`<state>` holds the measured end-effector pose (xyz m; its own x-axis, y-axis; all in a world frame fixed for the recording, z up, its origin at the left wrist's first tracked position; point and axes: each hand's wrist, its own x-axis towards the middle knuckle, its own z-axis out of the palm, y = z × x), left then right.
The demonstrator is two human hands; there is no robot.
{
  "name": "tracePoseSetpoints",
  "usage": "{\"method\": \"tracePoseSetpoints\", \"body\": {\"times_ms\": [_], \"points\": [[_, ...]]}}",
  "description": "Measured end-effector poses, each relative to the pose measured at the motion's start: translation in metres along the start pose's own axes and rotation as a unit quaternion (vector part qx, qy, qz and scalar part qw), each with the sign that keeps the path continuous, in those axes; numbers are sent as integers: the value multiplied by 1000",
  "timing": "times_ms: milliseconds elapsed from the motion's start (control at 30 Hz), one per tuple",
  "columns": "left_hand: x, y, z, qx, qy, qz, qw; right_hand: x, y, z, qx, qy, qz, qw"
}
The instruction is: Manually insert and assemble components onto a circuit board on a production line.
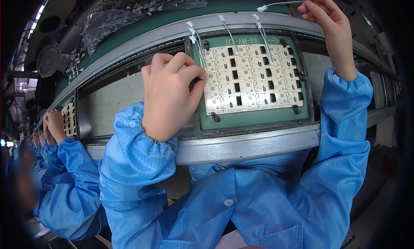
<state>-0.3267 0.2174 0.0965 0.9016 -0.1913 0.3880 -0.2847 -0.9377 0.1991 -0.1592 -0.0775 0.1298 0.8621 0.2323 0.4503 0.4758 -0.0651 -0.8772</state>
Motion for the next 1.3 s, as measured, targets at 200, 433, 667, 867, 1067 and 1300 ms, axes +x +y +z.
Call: {"method": "tracePoseSetpoints", "body": {"times_ms": [200,433,667,867,1067,1300], "points": [[3,0,2,-28,-3,-10,1000,0,1,-6,-3,17,12,1000],[1,-7,-1,-32,-2,-15,999,4,23,-16,-27,-3,2,1000],[-6,0,3,7,50,10,999,2,34,-32,-106,1,-6,994],[-10,8,9,32,47,45,997,2,50,-65,-66,-28,-9,997],[0,-8,2,-42,-2,48,998,-11,18,-18,-46,-1,2,999],[108,-38,7,54,-12,15,998,-27,-4,7,-14,-44,-6,999]]}}
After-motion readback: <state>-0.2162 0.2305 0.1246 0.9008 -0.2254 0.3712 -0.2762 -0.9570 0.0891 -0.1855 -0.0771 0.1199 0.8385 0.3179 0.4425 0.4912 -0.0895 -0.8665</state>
